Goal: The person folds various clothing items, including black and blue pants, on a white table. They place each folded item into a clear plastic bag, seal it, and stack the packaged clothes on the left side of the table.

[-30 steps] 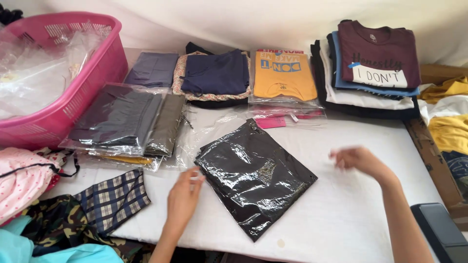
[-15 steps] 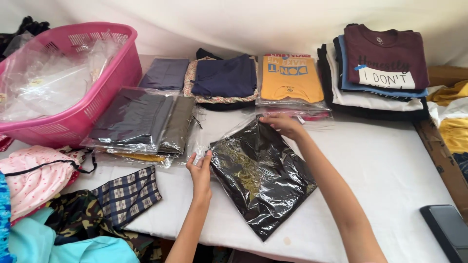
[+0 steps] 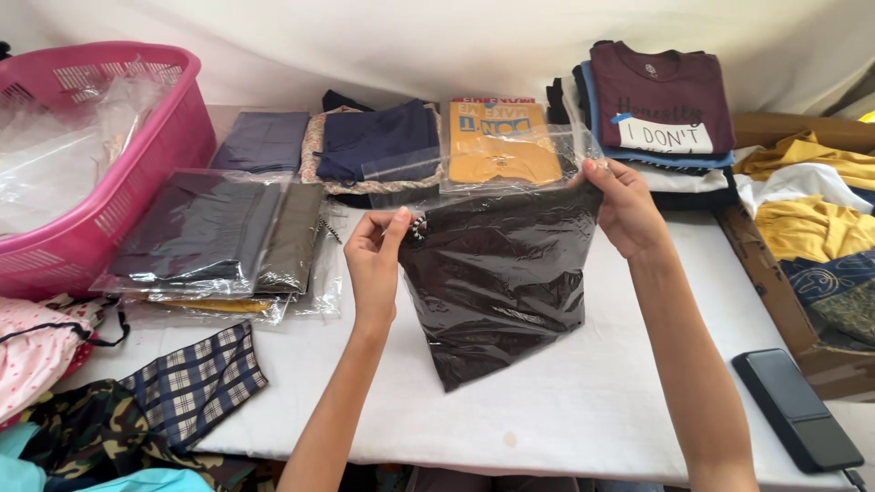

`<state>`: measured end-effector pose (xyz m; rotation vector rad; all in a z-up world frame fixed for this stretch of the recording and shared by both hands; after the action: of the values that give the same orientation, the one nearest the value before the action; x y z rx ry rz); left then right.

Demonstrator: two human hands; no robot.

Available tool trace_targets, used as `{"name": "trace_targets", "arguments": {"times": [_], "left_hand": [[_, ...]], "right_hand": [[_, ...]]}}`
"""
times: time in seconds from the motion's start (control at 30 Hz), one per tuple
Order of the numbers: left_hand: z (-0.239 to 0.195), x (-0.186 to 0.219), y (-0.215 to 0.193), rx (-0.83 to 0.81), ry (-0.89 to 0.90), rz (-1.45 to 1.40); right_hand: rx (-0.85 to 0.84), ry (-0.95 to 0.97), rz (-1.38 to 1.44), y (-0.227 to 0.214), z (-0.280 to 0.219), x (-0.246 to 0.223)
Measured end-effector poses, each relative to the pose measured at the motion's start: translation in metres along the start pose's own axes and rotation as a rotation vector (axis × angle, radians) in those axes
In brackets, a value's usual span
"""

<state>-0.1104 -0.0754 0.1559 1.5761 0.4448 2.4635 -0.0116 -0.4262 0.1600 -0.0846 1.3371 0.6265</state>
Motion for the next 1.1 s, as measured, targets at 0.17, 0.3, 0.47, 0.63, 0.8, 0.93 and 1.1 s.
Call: {"name": "trace_targets", "arguments": {"times": [0.17, 0.3, 0.47, 0.63, 0.8, 0.93, 1.1], "left_hand": [[-0.001, -0.002, 0.0, -0.049, -0.137, -0.073], [-0.026, 0.087, 0.039, 0.157, 0.539, 0.746], [-0.017, 0.069, 0.056, -0.439, 0.643, 1.263], [0.004, 0.018, 0.055, -0.708, 0.328, 1.305], [0.036, -0.049, 0.047, -0.493, 0.348, 0.999], [0.07, -0.141, 0.036, -0.606, -0.184, 0.23], [0.071, -0.12, 0.027, -0.363, -0.15, 0.091]], "right_hand": [[0.153, -0.046, -0.018, 0.022, -0.021, -0.03], [0.158, -0.037, -0.168, 0.032, -0.038, -0.038], [0.134, 0.011, -0.202, 0.029, -0.046, -0.044], [0.147, 0.027, -0.202, 0.013, -0.053, -0.046], [0.213, 0.119, -0.087, -0.006, -0.052, -0.031], [0.251, 0.131, -0.007, -0.026, -0.053, -0.02], [0.331, 0.009, -0.029, -0.04, -0.057, -0.025]]}}
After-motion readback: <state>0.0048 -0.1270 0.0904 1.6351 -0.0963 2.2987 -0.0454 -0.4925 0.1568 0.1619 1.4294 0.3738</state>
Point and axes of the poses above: each hand's wrist, its own z-axis towards the middle knuckle, its own y-axis out of the palm, x = y × z, the point moved 3 cm from there along z, towards the middle knuckle, and after that the axes turned 10 degrees about -x, right-handed, at the moved point
